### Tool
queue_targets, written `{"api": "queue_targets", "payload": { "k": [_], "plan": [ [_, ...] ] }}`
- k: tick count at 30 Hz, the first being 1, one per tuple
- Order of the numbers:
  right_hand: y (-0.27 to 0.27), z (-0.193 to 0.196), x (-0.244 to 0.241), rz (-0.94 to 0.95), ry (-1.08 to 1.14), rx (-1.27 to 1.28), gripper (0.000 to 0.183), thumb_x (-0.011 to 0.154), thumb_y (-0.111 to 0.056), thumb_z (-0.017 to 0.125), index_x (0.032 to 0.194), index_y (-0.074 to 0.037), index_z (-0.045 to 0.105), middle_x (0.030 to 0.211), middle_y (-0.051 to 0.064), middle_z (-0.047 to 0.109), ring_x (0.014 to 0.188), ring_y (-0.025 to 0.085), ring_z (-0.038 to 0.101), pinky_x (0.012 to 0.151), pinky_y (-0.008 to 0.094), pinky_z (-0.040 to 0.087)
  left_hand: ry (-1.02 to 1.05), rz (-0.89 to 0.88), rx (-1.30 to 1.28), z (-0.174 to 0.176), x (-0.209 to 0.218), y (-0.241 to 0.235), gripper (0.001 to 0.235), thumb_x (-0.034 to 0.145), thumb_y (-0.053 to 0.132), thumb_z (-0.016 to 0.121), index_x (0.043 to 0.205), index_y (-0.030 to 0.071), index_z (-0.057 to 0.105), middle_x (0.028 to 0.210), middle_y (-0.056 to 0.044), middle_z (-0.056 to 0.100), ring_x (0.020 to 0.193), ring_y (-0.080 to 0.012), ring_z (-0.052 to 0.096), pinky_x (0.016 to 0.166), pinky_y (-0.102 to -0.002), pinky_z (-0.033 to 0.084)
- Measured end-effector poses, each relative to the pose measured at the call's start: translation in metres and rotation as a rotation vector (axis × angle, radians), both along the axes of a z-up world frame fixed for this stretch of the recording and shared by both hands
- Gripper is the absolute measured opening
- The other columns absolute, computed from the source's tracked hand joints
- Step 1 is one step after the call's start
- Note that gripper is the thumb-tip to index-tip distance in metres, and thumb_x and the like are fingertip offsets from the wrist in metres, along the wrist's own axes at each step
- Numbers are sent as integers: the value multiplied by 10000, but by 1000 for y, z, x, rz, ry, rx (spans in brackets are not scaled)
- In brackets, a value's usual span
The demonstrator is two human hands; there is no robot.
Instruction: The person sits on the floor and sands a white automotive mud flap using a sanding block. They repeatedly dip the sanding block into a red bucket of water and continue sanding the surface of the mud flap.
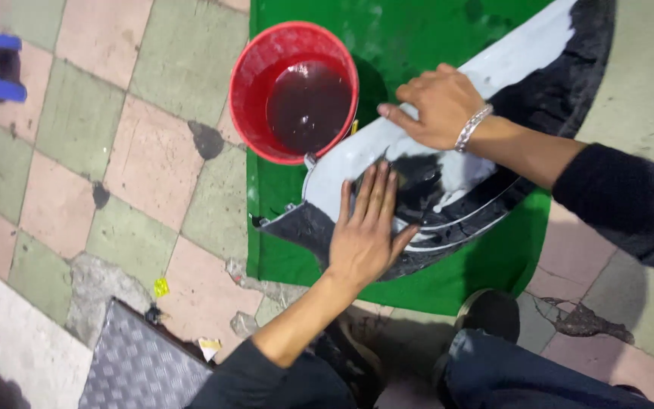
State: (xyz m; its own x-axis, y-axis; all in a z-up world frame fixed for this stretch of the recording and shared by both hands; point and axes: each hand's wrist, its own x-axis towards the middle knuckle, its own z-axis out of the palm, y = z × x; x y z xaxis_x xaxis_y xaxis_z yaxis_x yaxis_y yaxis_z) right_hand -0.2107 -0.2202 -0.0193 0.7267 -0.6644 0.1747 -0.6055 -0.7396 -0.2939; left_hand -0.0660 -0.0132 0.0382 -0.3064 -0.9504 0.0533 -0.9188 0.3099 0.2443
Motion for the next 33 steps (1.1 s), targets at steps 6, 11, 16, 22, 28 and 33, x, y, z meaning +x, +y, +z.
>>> {"api": "queue_targets", "payload": {
  "k": [6,11,16,22,28,33],
  "plan": [
    [6,-3,0,-46,-10,-55,496,1182,-382,465,815,-137,695,748,38,691,731,241,652,795,369,469,-2,155,-6,-8,-16,5,823,1015,511,515,1572,-61,315,1674,-210,251,1585,-320,195,1296,-557,123],
    [8,1,-2,-58,-73,-128,447,1157,-334,530,798,-122,692,746,57,682,723,258,637,794,362,461,-67,102,11,-17,-11,7,793,1027,500,517,1587,-22,312,1681,-174,251,1584,-300,218,1287,-559,151],
    [9,1,0,-59,-87,-123,448,1145,-338,535,793,-111,693,737,62,684,698,252,624,790,361,457,-34,149,-30,-16,-17,-15,795,1028,503,521,1584,-26,312,1680,-176,261,1588,-303,200,1302,-542,119],
    [11,3,-1,-59,-98,-148,435,1144,-345,525,808,-116,682,755,61,668,725,253,616,804,362,458,-1,140,-30,-15,-16,-16,794,1002,487,542,1552,-54,352,1650,-203,326,1568,-321,250,1283,-567,137],
    [11,5,-2,-51,-118,-139,424,1136,-335,545,803,-110,680,738,65,664,703,257,609,801,362,451,-13,58,5,-5,-1,-2,804,1009,486,577,1559,-55,350,1663,-196,282,1572,-305,228,1290,-528,150],
    [11,0,-2,-59,-73,-169,437,1155,-356,524,820,-124,683,744,48,664,698,235,609,816,348,448,-36,19,-7,-10,3,-22,813,1013,514,576,1574,-25,338,1669,-175,290,1576,-288,237,1298,-529,147]
  ]
}}
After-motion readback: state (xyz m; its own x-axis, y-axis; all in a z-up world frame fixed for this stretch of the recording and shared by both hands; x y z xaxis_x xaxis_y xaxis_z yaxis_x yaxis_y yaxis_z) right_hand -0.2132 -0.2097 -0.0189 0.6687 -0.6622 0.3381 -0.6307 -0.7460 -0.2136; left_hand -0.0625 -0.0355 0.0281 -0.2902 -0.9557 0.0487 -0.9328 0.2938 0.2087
